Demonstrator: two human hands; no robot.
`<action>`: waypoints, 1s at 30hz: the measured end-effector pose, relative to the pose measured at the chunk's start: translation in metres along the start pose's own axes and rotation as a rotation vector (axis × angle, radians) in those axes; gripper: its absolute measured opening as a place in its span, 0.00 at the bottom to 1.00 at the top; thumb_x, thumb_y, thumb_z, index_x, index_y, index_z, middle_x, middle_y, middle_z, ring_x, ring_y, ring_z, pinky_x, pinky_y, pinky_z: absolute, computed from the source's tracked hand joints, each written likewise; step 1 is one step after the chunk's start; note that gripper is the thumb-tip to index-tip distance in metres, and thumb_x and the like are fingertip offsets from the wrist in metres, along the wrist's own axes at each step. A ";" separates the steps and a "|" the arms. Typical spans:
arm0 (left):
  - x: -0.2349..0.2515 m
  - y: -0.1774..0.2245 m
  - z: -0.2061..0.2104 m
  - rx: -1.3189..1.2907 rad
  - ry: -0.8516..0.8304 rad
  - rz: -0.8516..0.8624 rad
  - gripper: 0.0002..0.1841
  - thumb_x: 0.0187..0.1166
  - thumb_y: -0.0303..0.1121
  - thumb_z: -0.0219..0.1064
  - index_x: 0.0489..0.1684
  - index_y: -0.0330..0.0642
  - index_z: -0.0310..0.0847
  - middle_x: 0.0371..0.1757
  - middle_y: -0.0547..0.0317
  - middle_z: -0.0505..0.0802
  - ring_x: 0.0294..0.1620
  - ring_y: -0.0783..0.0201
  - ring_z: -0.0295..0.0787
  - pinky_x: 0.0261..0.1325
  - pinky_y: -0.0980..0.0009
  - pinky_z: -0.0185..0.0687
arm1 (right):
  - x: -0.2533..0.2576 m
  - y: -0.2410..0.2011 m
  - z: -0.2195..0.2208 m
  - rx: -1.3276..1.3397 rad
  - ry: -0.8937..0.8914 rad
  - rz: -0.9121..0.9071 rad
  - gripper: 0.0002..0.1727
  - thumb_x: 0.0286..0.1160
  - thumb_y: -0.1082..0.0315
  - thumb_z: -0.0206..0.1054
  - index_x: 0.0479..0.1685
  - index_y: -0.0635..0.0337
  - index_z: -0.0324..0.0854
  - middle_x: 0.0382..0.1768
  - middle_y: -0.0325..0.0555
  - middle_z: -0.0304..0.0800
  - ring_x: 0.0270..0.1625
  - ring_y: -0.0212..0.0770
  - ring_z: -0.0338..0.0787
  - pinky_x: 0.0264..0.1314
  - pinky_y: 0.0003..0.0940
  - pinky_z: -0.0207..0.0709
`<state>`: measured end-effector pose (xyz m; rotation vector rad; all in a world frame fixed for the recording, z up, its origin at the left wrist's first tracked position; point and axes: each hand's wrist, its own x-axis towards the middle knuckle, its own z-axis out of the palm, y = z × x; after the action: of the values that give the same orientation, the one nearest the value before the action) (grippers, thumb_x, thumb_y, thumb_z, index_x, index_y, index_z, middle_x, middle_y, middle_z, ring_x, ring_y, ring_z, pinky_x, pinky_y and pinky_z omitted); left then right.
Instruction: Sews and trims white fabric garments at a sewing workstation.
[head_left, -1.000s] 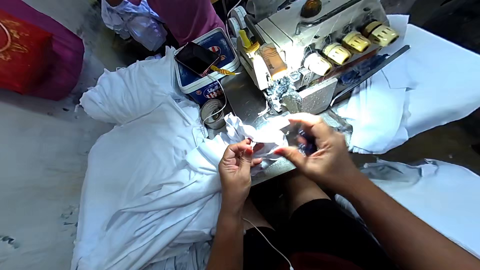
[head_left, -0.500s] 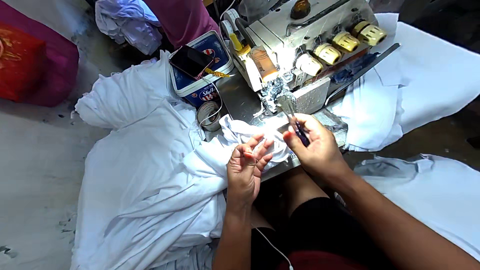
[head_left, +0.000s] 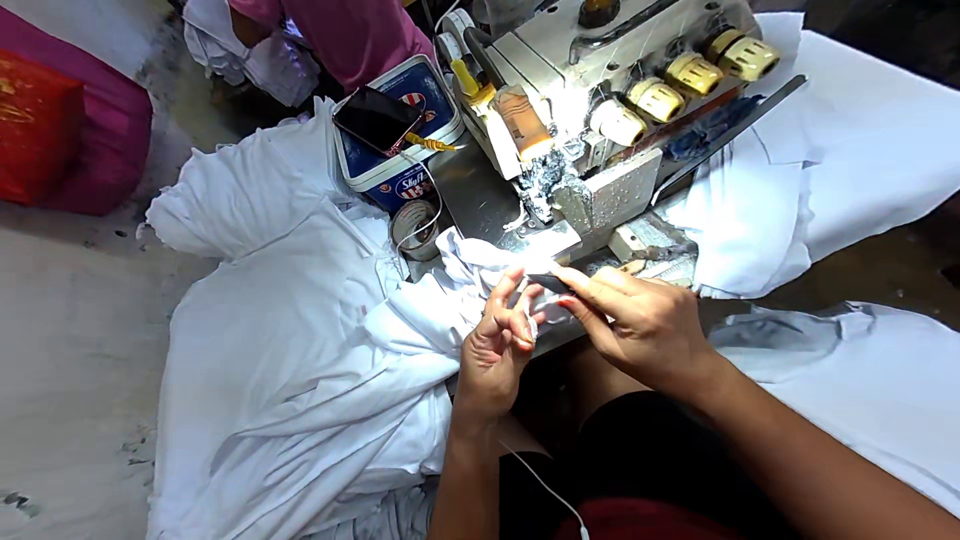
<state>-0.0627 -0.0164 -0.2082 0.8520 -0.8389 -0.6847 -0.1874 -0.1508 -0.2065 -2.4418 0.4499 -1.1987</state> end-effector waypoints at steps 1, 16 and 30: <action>-0.003 0.006 -0.007 0.059 -0.064 0.017 0.07 0.82 0.44 0.69 0.41 0.58 0.93 0.76 0.64 0.85 0.72 0.65 0.86 0.68 0.67 0.86 | -0.001 0.002 -0.001 0.111 0.013 0.073 0.19 0.83 0.57 0.62 0.59 0.57 0.92 0.24 0.41 0.84 0.24 0.33 0.79 0.25 0.28 0.68; 0.014 0.018 0.031 0.351 0.242 -0.303 0.11 0.87 0.23 0.50 0.50 0.35 0.80 0.37 0.67 0.93 0.38 0.76 0.93 0.44 0.77 0.91 | -0.020 -0.005 0.024 0.581 0.107 0.146 0.05 0.72 0.73 0.69 0.37 0.69 0.84 0.37 0.43 0.87 0.41 0.18 0.82 0.48 0.08 0.75; 0.004 0.003 0.038 0.107 0.367 -0.203 0.12 0.76 0.13 0.61 0.37 0.38 0.88 0.32 0.61 0.96 0.31 0.73 0.94 0.40 0.76 0.92 | -0.036 -0.015 -0.002 0.703 0.162 0.335 0.04 0.77 0.72 0.67 0.40 0.63 0.85 0.35 0.27 0.87 0.38 0.10 0.81 0.45 0.07 0.77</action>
<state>-0.0919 -0.0319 -0.1897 1.1304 -0.4658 -0.6372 -0.2083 -0.1221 -0.2234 -1.6137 0.3783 -1.1589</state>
